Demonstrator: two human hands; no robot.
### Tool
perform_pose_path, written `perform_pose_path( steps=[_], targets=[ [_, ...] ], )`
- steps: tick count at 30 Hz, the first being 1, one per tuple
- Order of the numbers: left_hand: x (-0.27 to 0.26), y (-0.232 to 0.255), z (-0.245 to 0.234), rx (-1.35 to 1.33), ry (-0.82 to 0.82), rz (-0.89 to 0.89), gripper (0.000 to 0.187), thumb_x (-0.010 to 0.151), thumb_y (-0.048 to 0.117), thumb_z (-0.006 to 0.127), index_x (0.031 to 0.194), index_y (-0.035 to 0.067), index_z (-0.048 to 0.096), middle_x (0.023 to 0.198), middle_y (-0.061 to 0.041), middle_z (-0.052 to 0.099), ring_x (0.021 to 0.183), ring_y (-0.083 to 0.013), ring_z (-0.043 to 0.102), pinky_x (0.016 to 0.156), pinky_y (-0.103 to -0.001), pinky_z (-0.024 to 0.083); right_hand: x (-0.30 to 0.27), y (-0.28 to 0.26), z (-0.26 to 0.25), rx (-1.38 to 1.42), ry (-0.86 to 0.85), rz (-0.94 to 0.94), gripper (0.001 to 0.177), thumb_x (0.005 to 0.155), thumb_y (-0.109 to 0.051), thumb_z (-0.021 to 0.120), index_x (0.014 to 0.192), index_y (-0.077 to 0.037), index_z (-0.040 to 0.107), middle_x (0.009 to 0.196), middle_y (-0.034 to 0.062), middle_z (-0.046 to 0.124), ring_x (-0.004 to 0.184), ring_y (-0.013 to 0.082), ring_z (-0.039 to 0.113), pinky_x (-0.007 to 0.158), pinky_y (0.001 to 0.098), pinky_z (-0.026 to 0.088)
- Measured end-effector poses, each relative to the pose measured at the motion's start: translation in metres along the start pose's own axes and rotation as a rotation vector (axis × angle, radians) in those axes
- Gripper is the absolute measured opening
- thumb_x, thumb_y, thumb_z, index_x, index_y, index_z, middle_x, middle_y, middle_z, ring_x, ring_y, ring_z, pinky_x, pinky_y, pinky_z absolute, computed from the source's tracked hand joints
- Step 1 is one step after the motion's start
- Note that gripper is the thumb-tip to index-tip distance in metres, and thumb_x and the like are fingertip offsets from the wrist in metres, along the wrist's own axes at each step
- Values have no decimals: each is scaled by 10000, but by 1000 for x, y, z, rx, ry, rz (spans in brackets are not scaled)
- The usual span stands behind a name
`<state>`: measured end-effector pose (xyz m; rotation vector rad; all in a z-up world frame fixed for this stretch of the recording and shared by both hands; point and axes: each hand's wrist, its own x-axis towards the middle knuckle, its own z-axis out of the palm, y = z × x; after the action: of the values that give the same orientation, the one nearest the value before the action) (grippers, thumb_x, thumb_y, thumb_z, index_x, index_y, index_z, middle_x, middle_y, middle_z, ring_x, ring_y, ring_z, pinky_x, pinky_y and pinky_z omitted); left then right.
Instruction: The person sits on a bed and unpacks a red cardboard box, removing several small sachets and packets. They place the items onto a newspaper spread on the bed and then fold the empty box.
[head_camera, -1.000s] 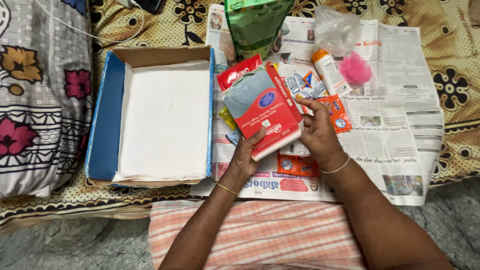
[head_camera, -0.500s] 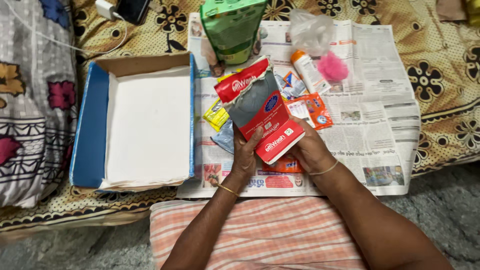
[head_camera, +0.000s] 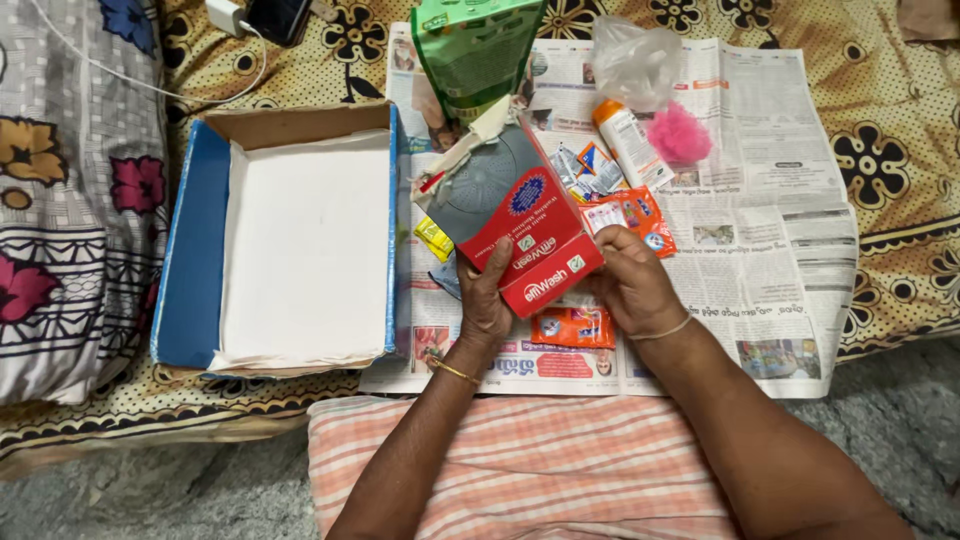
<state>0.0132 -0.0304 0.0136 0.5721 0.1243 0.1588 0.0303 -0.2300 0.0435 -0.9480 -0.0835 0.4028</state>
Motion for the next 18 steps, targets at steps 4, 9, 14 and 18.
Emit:
perform_pose_path(
  steps=[4, 9, 14, 18],
  targets=[
    [0, 1, 1, -47, 14, -31, 515, 916, 169, 796, 1347, 42, 545, 1233, -95, 668, 1097, -215, 690, 939, -397, 611, -10, -13, 23, -87, -12, 112, 339, 931, -211, 666, 1204, -68, 526, 1123, 85, 721, 1016, 220, 730, 911, 444, 611],
    [-10, -3, 14, -107, 74, -120, 537, 876, 256, 786, 1328, 93, 544, 1229, -65, 667, 1111, -208, 682, 931, -413, 612, -18, -1, 21, -119, -53, 59, 382, 954, -171, 709, 1247, 1, 535, 1078, 120, 675, 929, 206, 667, 818, 392, 548],
    [-2, 2, 14, -84, 50, -90, 579, 898, 306, 796, 1354, 50, 547, 1269, -89, 652, 1148, -219, 672, 980, -421, 601, -13, -11, 5, -203, 57, -16, 415, 926, -81, 705, 1292, 34, 545, 1159, 151, 699, 1002, 207, 712, 909, 357, 583],
    [2, 7, 8, -63, -10, -51, 595, 909, 326, 787, 1375, 51, 538, 1288, -69, 651, 1169, -193, 664, 1005, -402, 591, -16, -28, 13, -189, 96, -7, 443, 867, -46, 674, 1278, 6, 519, 1148, 130, 699, 1013, 198, 712, 910, 367, 580]
  ],
)
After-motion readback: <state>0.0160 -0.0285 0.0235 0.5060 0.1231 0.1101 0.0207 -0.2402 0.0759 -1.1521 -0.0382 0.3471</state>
